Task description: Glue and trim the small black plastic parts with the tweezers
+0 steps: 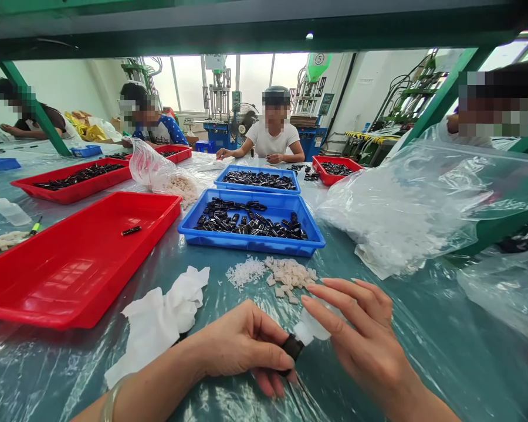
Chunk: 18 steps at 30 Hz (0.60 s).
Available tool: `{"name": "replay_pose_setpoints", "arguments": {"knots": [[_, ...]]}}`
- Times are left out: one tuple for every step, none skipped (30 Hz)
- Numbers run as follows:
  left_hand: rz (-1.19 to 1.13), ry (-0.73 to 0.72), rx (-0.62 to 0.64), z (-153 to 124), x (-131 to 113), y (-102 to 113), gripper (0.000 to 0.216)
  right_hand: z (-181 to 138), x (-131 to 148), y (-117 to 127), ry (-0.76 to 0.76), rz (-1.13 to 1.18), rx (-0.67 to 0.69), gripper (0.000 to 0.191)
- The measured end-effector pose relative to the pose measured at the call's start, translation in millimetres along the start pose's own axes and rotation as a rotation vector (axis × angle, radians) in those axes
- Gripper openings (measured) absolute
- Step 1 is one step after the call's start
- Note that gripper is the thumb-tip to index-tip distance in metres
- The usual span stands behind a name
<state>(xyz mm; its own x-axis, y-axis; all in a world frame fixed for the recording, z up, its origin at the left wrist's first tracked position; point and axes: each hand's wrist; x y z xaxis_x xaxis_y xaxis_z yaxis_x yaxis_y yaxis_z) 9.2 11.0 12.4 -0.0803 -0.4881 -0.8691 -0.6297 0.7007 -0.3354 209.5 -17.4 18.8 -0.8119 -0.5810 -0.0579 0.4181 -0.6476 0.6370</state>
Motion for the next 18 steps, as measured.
{"name": "replay_pose_setpoints", "arguments": {"knots": [[0.001, -0.002, 0.001, -0.2, -0.2, -0.1, 0.022, -0.1, 0.3, -0.4, -0.006, 0.009, -0.007, 0.032], [0.001, -0.004, 0.003, -0.3, -0.3, -0.1, 0.022, -0.1, 0.4, -0.6, -0.009, 0.013, -0.012, 0.032], [-0.001, -0.005, 0.006, -0.5, -0.4, -0.2, 0.022, -0.1, 0.4, -0.8, -0.008, 0.014, -0.015, 0.032], [-0.003, -0.006, 0.007, -0.6, -0.4, -0.2, 0.022, 0.0, 0.3, -0.8, -0.005, 0.012, -0.016, 0.032], [-0.003, -0.007, 0.009, -0.9, -0.3, -0.2, 0.021, 0.2, 0.0, -0.7, -0.001, 0.007, -0.015, 0.032], [-0.003, -0.008, 0.009, -1.2, -0.3, -0.3, 0.021, 0.3, -0.3, -0.5, 0.004, 0.002, -0.013, 0.032], [-0.002, -0.009, 0.007, -1.4, -0.3, -0.4, 0.021, 0.4, -0.7, -0.3, 0.009, -0.002, -0.009, 0.032], [0.000, -0.009, 0.007, -1.6, -0.3, -0.4, 0.020, 0.5, -1.0, -0.1, 0.014, -0.005, -0.005, 0.032], [0.002, -0.010, 0.008, -1.7, -0.4, -0.5, 0.019, 0.4, -1.3, 0.0, 0.020, -0.008, -0.002, 0.033], [0.005, -0.011, 0.011, -1.6, -0.4, -0.6, 0.019, 0.3, -1.6, 0.1, 0.024, -0.008, 0.000, 0.033], [0.006, -0.012, 0.014, -1.5, -0.5, -0.8, 0.019, 0.2, -1.8, 0.1, 0.027, -0.006, 0.003, 0.033], [0.008, -0.013, 0.016, -1.2, -0.5, -0.9, 0.019, 0.1, -1.9, 0.1, 0.028, -0.003, 0.004, 0.033], [0.008, -0.012, 0.018, -0.8, -0.6, -1.1, 0.019, 0.1, -2.1, 0.1, 0.029, 0.001, 0.002, 0.032], [0.008, -0.011, 0.020, -0.5, -0.6, -1.2, 0.019, 0.2, -2.2, 0.2, 0.030, 0.005, 0.000, 0.032], [0.008, -0.009, 0.019, -0.3, -0.6, -1.2, 0.019, 0.3, -2.4, 0.2, 0.030, 0.009, -0.002, 0.031], [0.006, -0.006, 0.017, -0.2, -0.6, -1.2, 0.020, 0.6, -2.6, 0.4, 0.030, 0.015, -0.003, 0.031], [0.006, -0.003, 0.018, -0.2, -0.7, -1.2, 0.020, 0.9, -2.8, 0.5, 0.030, 0.021, -0.004, 0.031], [0.005, -0.001, 0.018, -0.4, -0.9, -1.1, 0.020, 1.3, -3.0, 0.7, 0.032, 0.029, -0.007, 0.030]]}}
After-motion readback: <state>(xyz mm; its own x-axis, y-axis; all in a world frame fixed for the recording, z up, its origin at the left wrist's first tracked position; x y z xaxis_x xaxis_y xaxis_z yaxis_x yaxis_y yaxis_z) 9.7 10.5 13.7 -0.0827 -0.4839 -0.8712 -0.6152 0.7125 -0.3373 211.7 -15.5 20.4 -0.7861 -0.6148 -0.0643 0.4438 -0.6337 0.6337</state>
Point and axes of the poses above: each hand's wrist, its own z-axis towards the middle knuckle, its own y-axis out of the back of the hand, x = y × z, and after that the axes turned 2 degrees about -z, right-handed
